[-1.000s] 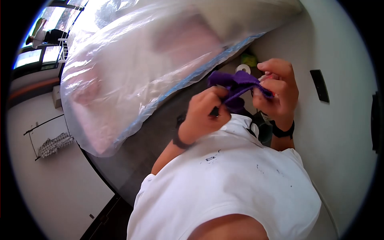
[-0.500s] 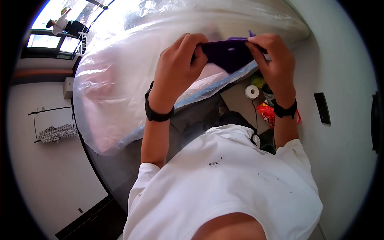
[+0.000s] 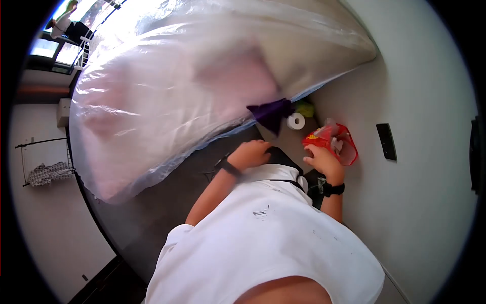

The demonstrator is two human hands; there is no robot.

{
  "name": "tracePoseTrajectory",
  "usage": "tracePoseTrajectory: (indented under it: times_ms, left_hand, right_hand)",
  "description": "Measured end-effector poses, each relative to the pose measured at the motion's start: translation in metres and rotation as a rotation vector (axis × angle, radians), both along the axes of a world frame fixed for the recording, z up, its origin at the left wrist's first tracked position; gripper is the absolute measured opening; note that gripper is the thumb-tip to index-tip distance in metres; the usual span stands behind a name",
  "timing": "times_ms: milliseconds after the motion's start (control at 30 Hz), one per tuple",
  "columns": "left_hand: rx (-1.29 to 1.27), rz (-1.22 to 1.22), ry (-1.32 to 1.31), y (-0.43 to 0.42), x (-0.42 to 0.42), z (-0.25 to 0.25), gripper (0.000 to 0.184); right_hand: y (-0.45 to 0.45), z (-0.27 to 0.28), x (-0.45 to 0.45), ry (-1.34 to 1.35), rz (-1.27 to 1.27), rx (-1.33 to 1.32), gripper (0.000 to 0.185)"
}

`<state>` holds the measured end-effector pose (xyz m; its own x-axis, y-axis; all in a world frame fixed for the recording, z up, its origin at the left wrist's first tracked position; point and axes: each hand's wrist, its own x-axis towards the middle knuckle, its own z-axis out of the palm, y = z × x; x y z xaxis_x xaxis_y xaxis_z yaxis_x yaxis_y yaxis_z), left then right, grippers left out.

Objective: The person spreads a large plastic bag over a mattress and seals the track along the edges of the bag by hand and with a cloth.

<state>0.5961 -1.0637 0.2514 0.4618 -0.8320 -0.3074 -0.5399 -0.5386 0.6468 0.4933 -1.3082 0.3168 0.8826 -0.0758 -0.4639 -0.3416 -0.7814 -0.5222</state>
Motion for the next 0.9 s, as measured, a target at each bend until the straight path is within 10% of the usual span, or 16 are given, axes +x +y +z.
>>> tracePoseTrajectory:
  times_ms: [300, 500, 733, 900]
  left_hand:
    - [0.084, 0.393, 0.158, 0.151, -0.014, -0.066, 0.028]
    - [0.001, 0.896, 0.442, 0.268, -0.102, -0.091, 0.029]
    - [0.005, 1.369, 0.684, 0.338, -0.211, -0.222, 0.026]
    - [0.142, 1.348, 0.699, 0.297, -0.216, -0.264, 0.028]
  right_hand:
    - [0.066, -0.172, 0.037, 0.018, -0.043, 0.374, 0.023]
    - [0.110, -0.197, 0.000, 0.779, -0.146, 0.249, 0.023]
    - [0.153, -0.289, 0.052, 0.509, -0.431, 0.392, 0.040]
    - [0.177, -0.489, 0.138, 0.275, -0.940, 0.799, 0.039]
